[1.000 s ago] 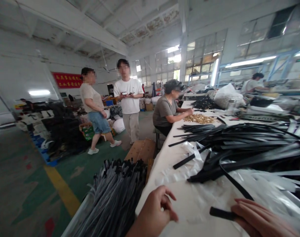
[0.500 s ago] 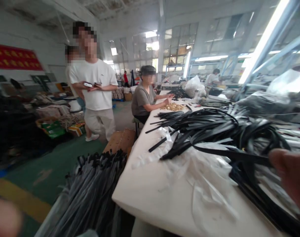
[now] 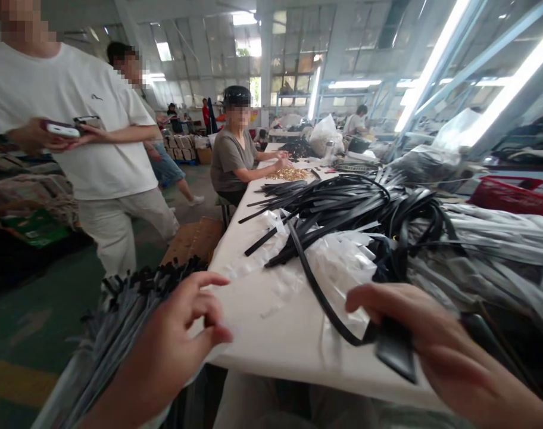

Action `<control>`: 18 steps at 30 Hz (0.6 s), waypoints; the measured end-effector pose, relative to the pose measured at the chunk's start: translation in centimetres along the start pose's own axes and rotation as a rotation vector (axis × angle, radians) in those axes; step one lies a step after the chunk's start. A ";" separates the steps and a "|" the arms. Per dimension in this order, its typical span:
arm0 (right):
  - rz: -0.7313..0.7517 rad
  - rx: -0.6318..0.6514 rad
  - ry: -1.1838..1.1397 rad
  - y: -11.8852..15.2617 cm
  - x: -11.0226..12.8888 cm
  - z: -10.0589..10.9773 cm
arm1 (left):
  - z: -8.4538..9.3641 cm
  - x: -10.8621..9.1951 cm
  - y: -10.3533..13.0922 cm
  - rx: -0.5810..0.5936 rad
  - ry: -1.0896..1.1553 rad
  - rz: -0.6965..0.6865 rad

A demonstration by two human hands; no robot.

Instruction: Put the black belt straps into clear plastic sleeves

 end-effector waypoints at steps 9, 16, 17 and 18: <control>0.027 0.140 -0.005 -5.2 2.3 -3.7 | -6.9 2.9 -4.3 0.240 0.070 -0.013; 0.033 0.168 -0.025 -6.0 2.8 -4.3 | -7.8 2.7 -4.2 0.287 0.053 0.022; 0.043 0.177 -0.032 -6.1 3.0 -4.4 | -7.9 2.7 -4.2 0.292 0.055 0.022; 0.052 0.185 -0.037 -6.1 3.1 -4.6 | -8.0 2.7 -4.2 0.296 0.059 0.021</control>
Point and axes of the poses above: each hand's wrist, its own y-axis away from the middle knuckle, its own z-axis out of the back of the hand, x = y × z, the point moved 5 cm from there along -y, towards the middle knuckle, and after that the axes turned 14 degrees about x, right-handed, at the moved point
